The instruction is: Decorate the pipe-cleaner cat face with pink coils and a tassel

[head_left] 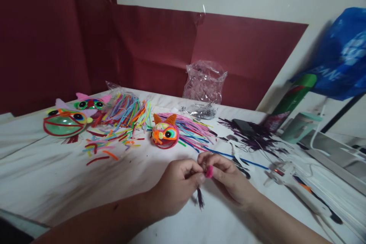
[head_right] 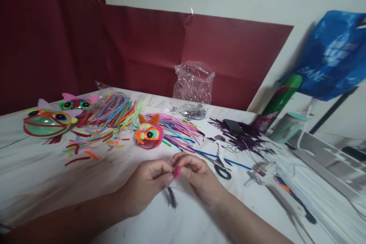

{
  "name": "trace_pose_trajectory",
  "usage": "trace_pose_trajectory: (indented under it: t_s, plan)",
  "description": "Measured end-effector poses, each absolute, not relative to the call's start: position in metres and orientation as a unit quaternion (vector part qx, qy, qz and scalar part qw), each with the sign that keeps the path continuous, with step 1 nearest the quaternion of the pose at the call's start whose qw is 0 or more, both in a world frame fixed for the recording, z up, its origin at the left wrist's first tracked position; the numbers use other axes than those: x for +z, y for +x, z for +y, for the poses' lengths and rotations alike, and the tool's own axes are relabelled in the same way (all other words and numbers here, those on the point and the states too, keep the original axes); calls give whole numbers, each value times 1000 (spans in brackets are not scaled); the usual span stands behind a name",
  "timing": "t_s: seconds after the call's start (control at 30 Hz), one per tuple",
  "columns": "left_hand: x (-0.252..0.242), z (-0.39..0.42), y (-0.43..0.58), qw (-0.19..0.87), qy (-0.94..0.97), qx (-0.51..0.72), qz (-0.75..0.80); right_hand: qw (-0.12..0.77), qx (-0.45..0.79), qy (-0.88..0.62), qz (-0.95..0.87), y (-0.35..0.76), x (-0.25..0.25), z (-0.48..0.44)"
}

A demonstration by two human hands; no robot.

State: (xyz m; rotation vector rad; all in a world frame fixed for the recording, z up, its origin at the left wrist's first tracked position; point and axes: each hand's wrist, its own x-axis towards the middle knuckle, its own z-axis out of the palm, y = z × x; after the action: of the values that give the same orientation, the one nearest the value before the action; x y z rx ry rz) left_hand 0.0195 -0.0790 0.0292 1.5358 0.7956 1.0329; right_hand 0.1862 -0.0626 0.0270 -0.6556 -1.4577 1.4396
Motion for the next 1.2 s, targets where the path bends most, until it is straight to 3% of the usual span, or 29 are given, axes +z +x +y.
trace_pose_trajectory:
  t_s: [0.2, 0.37, 0.5, 0.87, 1.1, 1.2]
  plan:
    - [33, -78, 15, 215, 761, 488, 370, 475, 530, -322, -625, 189, 26, -67]
    - [28, -73, 14, 123, 798, 465, 363, 477, 493, -401, -607, 182, 33, -77]
    - [26, -72, 18, 175, 768, 474, 394, 485, 480, -433, -589, 177, 35, -79]
    - [34, -67, 21, 473, 639, 436, 421, 487, 496, -426, -579, 179, 29, -73]
    - [27, -58, 24, 606, 547, 406, 410, 510, 542, -390, -543, 176, 12, -67]
    - [23, -55, 23, 616, 533, 407, 412, 508, 561, -396, -520, 174, 13, -65]
